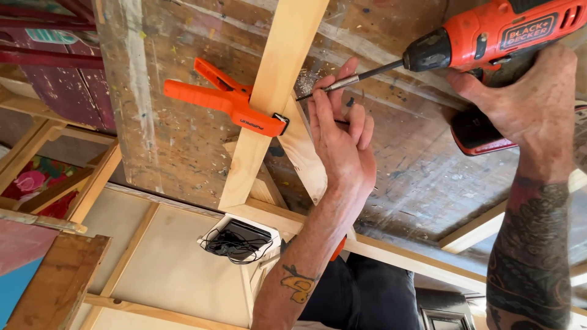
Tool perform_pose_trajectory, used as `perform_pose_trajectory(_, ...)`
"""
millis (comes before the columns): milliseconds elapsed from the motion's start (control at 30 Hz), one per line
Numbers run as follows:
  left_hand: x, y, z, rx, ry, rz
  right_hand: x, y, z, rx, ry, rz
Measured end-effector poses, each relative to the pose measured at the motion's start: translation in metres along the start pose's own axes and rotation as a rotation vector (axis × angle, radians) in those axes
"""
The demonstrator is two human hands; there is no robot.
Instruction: Assembling a wooden frame by applying glue, clamping the joints, and securing them with screws using a power drill.
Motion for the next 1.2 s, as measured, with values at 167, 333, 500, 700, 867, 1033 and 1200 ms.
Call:
perform_pose_trajectory(167, -0.014, 0.015, 0.003, -0.006, -0.023, 0.024, 0.003, -0.002, -0.003, 0.004, 0.013, 0.045)
perform_pose_trajectory(333, -0.075, 0.081, 0.052, -0.01, -0.95, -0.281, -0.004, -0.012, -0.001, 0.054, 0.095, 0.026)
perform_pose_trajectory(500, -0.173, 0.02, 0.078, -0.017, -1.773, -0.637, 0.004, -0.017, 0.004, -0.007, 0.08, 0.238)
perform_pose_trajectory(700, -0.16, -0.024, 0.077, 0.104, -1.829, -0.107, -0.017, -0.025, -0.005, 0.029, 0.003, 0.197)
perform_pose_trajectory(867, -0.157, -0.031, 0.077, 0.137, -1.88, -0.095, -0.018, -0.03, -0.009, 0.072, -0.03, 0.153)
perform_pose_trajectory(1033, -0.155, -0.029, 0.073, 0.254, -1.885, -0.192, -0.032, -0.031, -0.011, 0.036, -0.036, 0.162)
perform_pose_trajectory(1200, -0.155, -0.029, 0.072, 0.278, -1.867, -0.24, -0.027, -0.031, -0.012, 0.058, -0.063, 0.122)
Point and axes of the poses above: each hand's wrist, its own y-axis away from the middle knuckle, its own z-axis out of the back of the hand, x = y × z, the point moved 8 cm from there along -y, towards the middle knuckle, and after that the axes turned 6 degrees about z, right-handed, at the moved point
